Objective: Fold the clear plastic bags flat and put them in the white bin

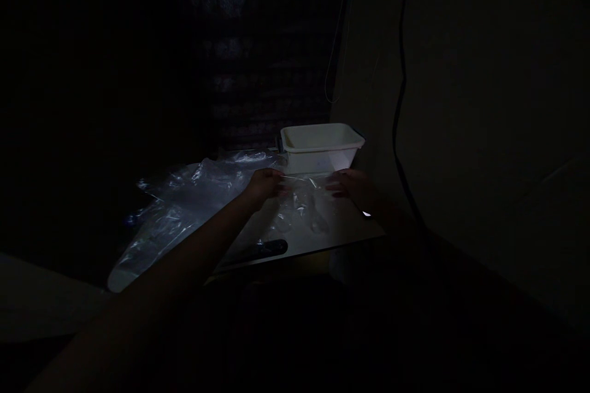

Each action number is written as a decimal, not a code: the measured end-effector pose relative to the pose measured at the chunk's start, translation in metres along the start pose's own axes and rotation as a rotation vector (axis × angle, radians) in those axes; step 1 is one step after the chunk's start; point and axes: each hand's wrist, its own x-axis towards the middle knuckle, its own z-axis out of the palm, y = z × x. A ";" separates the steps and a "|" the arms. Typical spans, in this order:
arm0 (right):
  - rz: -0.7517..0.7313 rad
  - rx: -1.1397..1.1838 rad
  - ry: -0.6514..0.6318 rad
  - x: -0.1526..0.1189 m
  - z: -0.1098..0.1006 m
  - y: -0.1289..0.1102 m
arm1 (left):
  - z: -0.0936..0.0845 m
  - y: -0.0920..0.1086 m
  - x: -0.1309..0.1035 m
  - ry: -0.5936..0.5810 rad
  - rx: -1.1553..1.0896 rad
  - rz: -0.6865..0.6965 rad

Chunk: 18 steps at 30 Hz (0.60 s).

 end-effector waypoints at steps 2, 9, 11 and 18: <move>-0.029 0.005 0.034 0.001 0.001 -0.003 | 0.000 0.000 0.000 -0.049 -0.052 0.010; -0.360 -0.171 0.171 -0.012 -0.006 -0.024 | -0.001 0.004 -0.001 -0.152 -0.099 0.346; -0.426 -0.241 0.143 -0.017 -0.012 -0.024 | -0.002 0.003 -0.001 -0.155 -0.068 0.397; -0.457 -0.539 -0.023 -0.022 -0.026 -0.002 | -0.005 -0.002 -0.006 -0.152 -0.206 0.058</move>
